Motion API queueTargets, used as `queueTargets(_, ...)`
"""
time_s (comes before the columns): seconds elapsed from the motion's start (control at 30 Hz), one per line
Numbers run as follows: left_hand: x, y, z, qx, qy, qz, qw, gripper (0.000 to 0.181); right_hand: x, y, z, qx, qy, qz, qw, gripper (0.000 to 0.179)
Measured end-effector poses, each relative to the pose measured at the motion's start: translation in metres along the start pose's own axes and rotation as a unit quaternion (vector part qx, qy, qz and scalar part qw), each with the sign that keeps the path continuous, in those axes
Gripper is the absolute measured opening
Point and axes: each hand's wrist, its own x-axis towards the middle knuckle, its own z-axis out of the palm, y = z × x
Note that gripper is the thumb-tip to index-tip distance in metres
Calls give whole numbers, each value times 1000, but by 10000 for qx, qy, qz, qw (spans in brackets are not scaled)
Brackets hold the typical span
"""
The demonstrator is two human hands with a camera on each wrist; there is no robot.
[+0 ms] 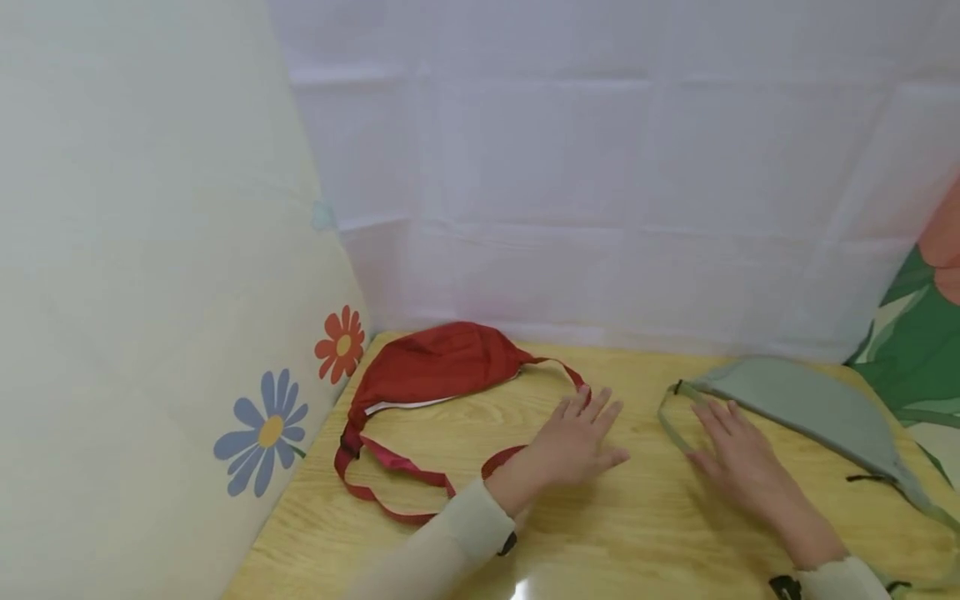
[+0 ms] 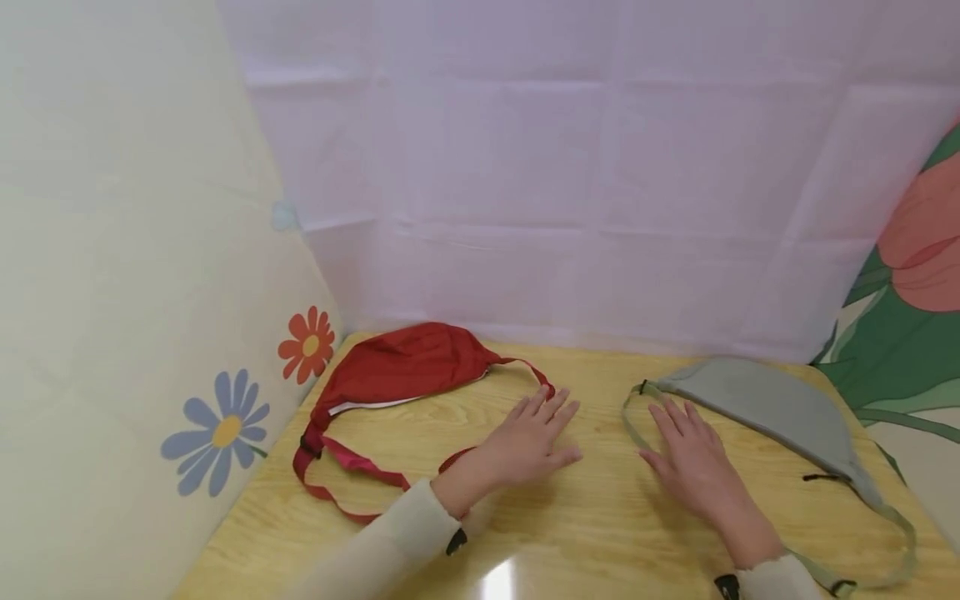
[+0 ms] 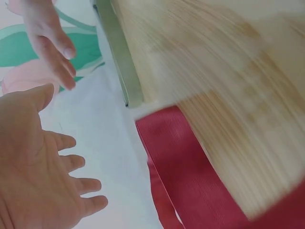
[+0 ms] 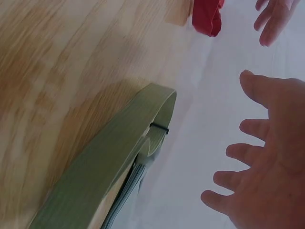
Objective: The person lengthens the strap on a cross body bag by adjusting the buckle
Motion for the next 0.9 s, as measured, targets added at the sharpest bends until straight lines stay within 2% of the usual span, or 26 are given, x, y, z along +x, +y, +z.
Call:
queueTargets(0.23,20,29,11,236,-112,-31,9997,76,-11,21,-3,-171,-159,416,9989,72)
queueTargets(0.37,30,41,15,295,-196,72,9993,77,-17,33,-4,-251,-179,488,9983,76)
queueTargets(0.63,52,58,27,106,-354,313,9988,75,-29,62,-8,-357,-270,715,9964,76)
queueTargets(0.9,73,72,40,396,-692,608,9950,75,-40,90,-11,-96,-32,651,9978,72)
